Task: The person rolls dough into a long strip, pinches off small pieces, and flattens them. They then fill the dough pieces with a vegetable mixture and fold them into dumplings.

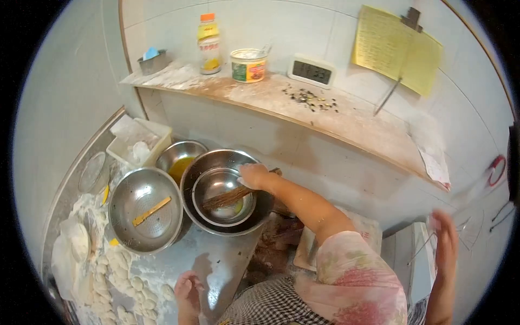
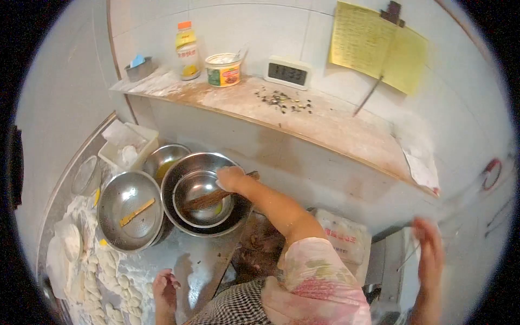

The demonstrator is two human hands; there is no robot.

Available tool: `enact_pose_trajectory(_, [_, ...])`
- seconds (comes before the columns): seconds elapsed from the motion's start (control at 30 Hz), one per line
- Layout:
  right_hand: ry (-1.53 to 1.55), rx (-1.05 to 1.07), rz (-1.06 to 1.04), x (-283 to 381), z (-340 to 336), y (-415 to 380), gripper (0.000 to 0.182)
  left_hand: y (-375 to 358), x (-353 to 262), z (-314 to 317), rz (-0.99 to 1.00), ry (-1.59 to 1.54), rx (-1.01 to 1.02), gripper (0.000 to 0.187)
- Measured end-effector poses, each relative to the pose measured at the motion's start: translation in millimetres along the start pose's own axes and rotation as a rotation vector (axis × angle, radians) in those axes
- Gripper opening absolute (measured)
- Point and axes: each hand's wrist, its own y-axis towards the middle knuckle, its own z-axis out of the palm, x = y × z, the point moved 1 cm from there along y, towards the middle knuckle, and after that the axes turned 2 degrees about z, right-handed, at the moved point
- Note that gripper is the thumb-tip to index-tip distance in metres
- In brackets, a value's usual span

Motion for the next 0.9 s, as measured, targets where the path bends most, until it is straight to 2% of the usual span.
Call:
enact_pose_trajectory(0.1, [-0.012, -0.124, -0.062, 12, -20, -35, 0.035, -3, -62, 39, 0.131, 0.052, 0.339, 0.037])
enact_pose_trajectory(0.2, [0.019, -0.165, -0.059, 36, -58, -83, 0.036, -21, -129, 78, 0.395, 0.111, 0.633, 0.039])
enact_pose_trajectory(0.27, [0.024, -0.243, -0.06, 44, -75, -105, 0.042, -41, -177, 122, 0.655, 0.161, 1.023, 0.025])
enact_pose_trajectory(0.37, [0.029, -0.376, -0.037, 51, -109, -137, 0.049, -53, -208, 162, 0.709, -0.077, 1.344, 0.024])
enact_pose_trajectory(0.4, [0.01, -0.484, -0.03, 45, -118, -145, 0.05, -58, -213, 168, 0.726, -0.162, 1.451, 0.025])
enact_pose_trajectory(0.43, [-0.009, -0.592, -0.025, 39, -127, -153, 0.051, -63, -218, 170, 0.69, -0.167, 1.465, 0.026])
enact_pose_trajectory(0.5, [0.016, -0.674, 0.111, 25, -157, -170, 0.054, -70, -224, 173, 0.617, -0.173, 1.491, 0.03])
enact_pose_trajectory(0.57, [0.075, -0.767, 0.239, 5, -194, -184, 0.059, -74, -224, 176, 0.626, -0.215, 1.498, 0.03])
enact_pose_trajectory(0.63, [0.088, -0.946, 0.259, -25, -226, -193, 0.064, -75, -228, 184, 0.637, -0.232, 1.553, 0.03])
enact_pose_trajectory(0.73, [0.303, -1.065, 0.345, -63, -282, -207, 0.07, -74, -230, 198, 0.688, -0.288, 1.6, 0.031])
enact_pose_trajectory(0.8, [0.075, -1.231, 0.381, -122, -307, -198, 0.068, -74, -221, 192, 0.712, -0.348, 1.532, 0.031])
enact_pose_trajectory(0.9, [0.131, -1.249, 0.379, -154, -338, -202, 0.065, -66, -230, 193, 0.638, -0.27, 1.599, 0.032])
